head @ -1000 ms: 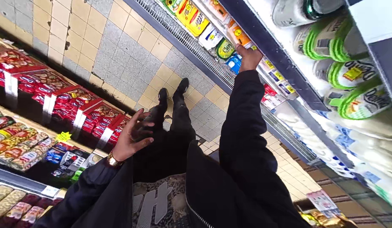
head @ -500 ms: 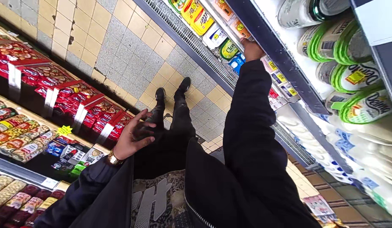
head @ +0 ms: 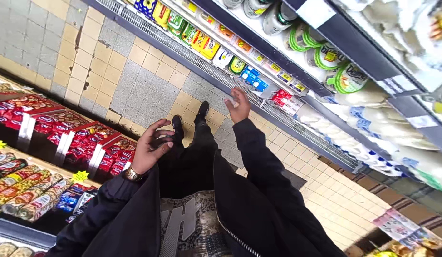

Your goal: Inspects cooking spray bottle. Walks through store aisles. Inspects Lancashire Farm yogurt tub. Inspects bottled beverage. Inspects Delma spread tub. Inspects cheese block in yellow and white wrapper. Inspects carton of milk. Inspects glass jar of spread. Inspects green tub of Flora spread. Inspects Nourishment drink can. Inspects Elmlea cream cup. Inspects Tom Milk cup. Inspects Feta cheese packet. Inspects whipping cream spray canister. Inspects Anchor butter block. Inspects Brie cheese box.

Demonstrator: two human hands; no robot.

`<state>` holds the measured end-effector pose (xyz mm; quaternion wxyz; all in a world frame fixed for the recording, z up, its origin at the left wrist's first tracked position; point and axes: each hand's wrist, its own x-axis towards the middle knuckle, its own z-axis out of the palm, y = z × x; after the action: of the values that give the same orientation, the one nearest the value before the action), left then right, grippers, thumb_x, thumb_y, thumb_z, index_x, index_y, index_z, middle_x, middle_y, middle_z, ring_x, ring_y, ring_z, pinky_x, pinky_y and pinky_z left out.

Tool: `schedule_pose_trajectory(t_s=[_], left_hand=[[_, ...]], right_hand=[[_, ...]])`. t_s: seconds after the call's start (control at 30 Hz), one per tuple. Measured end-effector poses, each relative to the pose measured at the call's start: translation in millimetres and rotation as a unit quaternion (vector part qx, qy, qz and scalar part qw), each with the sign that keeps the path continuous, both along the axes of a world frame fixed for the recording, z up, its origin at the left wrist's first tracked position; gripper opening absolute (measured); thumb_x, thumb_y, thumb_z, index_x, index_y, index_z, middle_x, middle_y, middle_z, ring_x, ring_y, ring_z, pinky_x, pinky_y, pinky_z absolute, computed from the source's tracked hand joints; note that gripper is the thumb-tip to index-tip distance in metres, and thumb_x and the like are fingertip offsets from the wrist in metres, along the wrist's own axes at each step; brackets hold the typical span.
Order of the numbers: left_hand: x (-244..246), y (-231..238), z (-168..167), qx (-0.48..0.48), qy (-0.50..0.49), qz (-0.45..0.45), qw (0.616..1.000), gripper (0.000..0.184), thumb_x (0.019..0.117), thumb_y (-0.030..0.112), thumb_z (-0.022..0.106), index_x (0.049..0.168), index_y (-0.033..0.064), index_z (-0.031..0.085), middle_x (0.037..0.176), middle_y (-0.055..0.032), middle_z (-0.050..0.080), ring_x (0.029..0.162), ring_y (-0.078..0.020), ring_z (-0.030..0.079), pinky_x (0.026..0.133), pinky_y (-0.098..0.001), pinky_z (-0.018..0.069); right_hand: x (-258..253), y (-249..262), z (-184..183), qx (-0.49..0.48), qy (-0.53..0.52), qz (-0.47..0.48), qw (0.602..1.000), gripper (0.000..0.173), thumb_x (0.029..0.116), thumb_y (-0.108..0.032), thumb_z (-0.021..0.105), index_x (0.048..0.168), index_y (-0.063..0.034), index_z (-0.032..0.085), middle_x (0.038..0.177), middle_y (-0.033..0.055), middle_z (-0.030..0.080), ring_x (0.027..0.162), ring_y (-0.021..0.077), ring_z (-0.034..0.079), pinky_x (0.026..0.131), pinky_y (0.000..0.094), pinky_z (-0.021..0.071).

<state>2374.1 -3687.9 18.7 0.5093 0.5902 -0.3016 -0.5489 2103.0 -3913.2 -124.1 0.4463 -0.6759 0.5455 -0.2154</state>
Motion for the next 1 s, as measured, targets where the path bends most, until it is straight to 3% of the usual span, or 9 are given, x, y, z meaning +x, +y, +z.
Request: schedule_pose_trajectory(t_s=[0.1,0.2,0.37,0.6,1.0], left_hand=[[13,14,17,-0.042,-0.013,-0.014,0.999,0.067,0.0901,0.017,0.075,0.147,0.0023,0.043,0.145,-0.0163,0.053,0.114,-0.0305,0.066,0.088,-0.0421,0.0618],[24,29,34,-0.086,-0.009,-0.033,0.996,0.065,0.0912,0.02,0.074,0.146,0.0015,0.045,0.143,-0.0171,0.055,0.112,-0.0309,0.067,0.088,-0.042,0.062],[33,57,54,-0.159,0.01,-0.069,0.985,0.06,0.0913,0.017,0.074,0.142,-0.0012,0.047,0.14,-0.0179,0.056,0.112,-0.0283,0.066,0.089,-0.0396,0.0603],[44,91,66,-0.202,0.019,-0.103,0.974,0.055,0.0912,0.014,0.072,0.139,-0.004,0.05,0.138,-0.0187,0.058,0.11,-0.0273,0.067,0.087,-0.0386,0.0609],[57,126,67,-0.227,0.041,-0.115,0.966,0.05,0.0937,0.016,0.071,0.136,-0.0035,0.052,0.134,-0.0175,0.06,0.112,-0.0269,0.066,0.087,-0.0376,0.0602]], right_hand=[[5,78,58,-0.033,-0.09,-0.02,0.995,0.043,0.0892,-0.02,0.074,0.123,0.0053,0.066,0.129,0.0218,0.065,0.115,0.0281,0.067,0.096,0.0422,0.0576],[12,135,114,-0.061,-0.172,-0.01,0.983,0.044,0.0922,-0.022,0.071,0.123,0.0089,0.065,0.131,0.0246,0.063,0.115,0.0273,0.066,0.094,0.0397,0.0583],[30,210,170,-0.099,-0.248,0.009,0.964,0.042,0.0949,-0.024,0.07,0.122,0.0074,0.064,0.133,0.0232,0.062,0.116,0.0258,0.066,0.095,0.0394,0.0579],[61,275,194,-0.106,-0.279,0.031,0.954,0.039,0.096,-0.023,0.069,0.12,0.0067,0.064,0.132,0.0228,0.063,0.115,0.0273,0.067,0.096,0.0418,0.059],[86,315,207,-0.133,-0.281,0.041,0.95,0.037,0.0955,-0.02,0.069,0.119,0.0084,0.065,0.129,0.0228,0.064,0.108,0.025,0.069,0.092,0.0393,0.0605]])
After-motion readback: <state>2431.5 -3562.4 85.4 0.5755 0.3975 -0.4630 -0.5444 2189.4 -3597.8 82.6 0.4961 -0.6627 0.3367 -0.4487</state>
